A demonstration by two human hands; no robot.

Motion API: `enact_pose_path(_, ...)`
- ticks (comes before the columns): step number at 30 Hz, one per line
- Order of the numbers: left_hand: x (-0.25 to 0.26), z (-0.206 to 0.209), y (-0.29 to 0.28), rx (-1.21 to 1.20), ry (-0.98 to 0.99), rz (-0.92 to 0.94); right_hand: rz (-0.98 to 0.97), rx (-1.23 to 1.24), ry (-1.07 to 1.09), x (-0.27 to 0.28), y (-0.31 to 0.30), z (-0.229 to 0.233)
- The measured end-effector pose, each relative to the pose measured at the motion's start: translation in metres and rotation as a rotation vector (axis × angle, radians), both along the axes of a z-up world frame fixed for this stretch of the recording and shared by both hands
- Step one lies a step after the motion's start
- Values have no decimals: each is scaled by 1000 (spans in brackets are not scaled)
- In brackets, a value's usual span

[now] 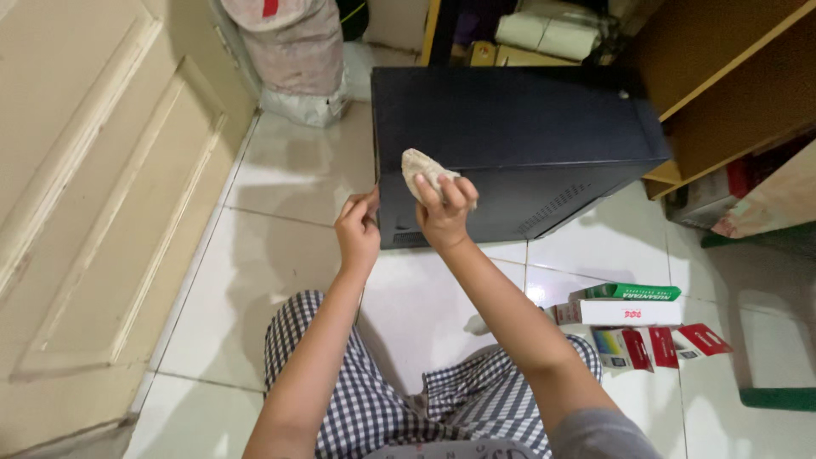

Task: The person prepares a cleaning cloth, sprays a liquid onto a black computer case, and wipes the side and top surfaces of the case with the cloth.

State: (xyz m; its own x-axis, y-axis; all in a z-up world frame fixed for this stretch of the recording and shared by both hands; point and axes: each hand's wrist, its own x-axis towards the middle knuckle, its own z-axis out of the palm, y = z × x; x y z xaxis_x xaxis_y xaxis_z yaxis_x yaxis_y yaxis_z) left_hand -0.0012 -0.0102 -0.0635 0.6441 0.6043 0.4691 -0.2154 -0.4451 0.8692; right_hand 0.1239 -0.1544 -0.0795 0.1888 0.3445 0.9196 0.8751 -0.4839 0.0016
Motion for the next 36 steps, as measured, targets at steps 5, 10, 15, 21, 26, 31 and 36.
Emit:
enact_pose_path(5,0,3,12,38,67,-46,115,-468,-23,-17,-14,-49)
enact_pose_path(10,0,1,23,77,-22,-146,-7,-405,69,-11,-62,-85)
enact_pose_path(15,11,-12,26,40,-23,-130,-53,-3,15,1,-24,-37)
enact_pose_path(21,13,-10,29,2,-12,-128,57,-113,-191,-5,17,-37)
enact_pose_path(26,7,-8,28,62,0,-129,-17,-580,-83,-26,-29,-88)
enact_pose_path(31,7,-9,27,29,14,-145,-191,-238,-33,-26,-20,-90)
enact_pose_path(36,7,-16,21,36,-12,-114,-162,-283,1,-29,-12,-96)
